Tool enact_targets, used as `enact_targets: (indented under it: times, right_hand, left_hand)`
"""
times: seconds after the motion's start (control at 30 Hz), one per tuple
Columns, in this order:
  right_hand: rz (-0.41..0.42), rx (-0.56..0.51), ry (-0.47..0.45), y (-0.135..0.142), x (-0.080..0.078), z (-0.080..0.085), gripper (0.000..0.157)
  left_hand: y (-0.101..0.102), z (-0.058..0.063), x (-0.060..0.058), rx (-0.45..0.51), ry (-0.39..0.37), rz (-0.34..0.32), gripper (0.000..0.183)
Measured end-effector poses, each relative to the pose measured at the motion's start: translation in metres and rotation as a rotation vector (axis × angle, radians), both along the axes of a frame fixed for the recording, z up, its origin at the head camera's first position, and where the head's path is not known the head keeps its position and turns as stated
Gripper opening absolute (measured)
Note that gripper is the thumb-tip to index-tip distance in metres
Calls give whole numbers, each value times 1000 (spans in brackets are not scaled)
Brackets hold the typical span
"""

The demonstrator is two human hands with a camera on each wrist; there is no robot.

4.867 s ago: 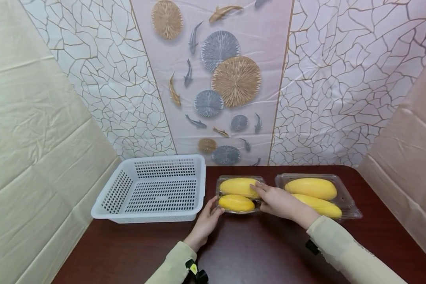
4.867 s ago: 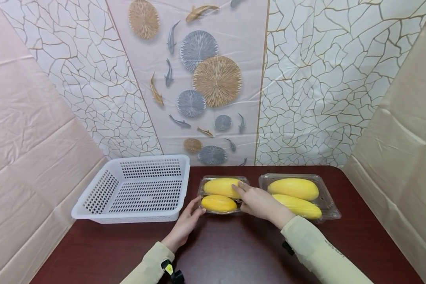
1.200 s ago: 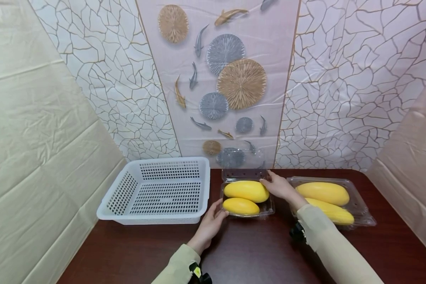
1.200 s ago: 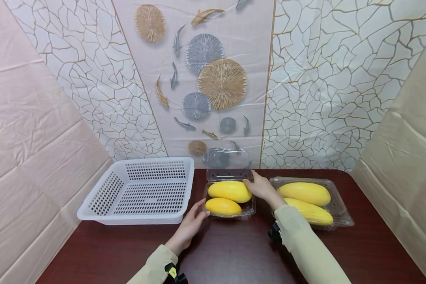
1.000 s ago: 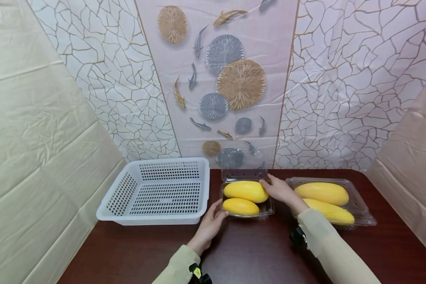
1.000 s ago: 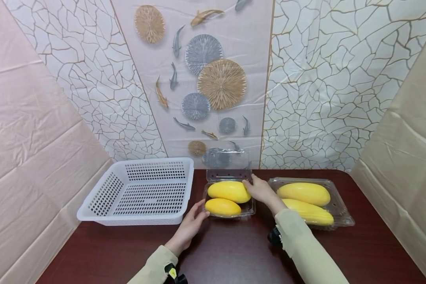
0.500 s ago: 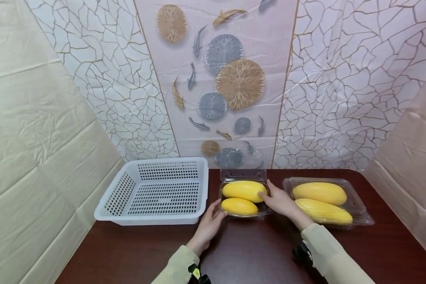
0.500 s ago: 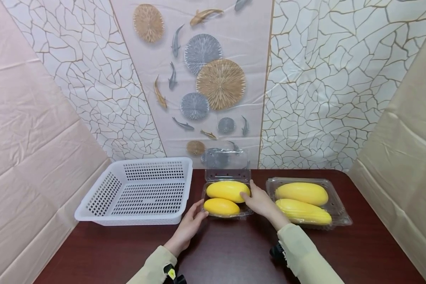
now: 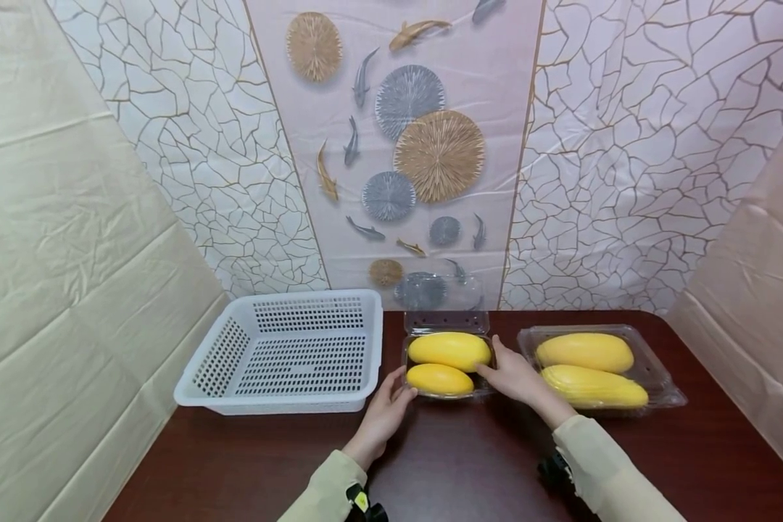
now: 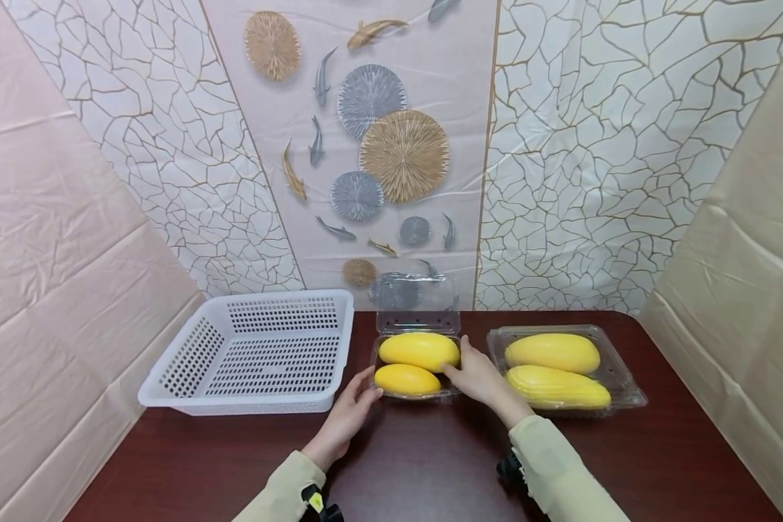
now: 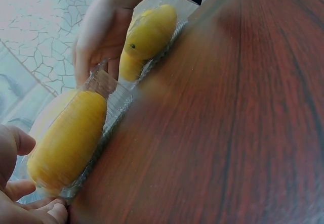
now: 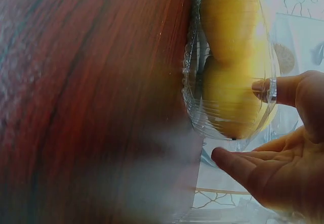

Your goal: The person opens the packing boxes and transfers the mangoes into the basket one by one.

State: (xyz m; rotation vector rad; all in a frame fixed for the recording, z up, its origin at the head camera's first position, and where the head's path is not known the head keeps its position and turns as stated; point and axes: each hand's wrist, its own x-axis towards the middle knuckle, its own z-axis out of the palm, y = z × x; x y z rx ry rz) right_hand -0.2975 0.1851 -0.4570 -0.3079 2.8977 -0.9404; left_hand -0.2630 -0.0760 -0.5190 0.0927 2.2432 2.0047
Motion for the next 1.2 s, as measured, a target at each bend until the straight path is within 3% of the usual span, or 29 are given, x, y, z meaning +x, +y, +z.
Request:
enact_targets:
  times: [0.23, 0.63, 1.0, 1.2]
  right_hand:
    - [14, 2, -25, -1, 3, -2, 87]
    - [-97, -255, -66, -6, -2, -32, 85]
    - [-132, -493, -242, -3, 2, -32, 83]
    - [-117, -518, -276, -3, 2, -32, 81]
  left_hand:
    - [-1, 1, 1, -4, -13, -3, 61]
    - [0, 1, 1, 2, 5, 1, 63]
    - [0, 3, 0, -8, 12, -9, 63]
    - [2, 9, -2, -24, 14, 13, 64]
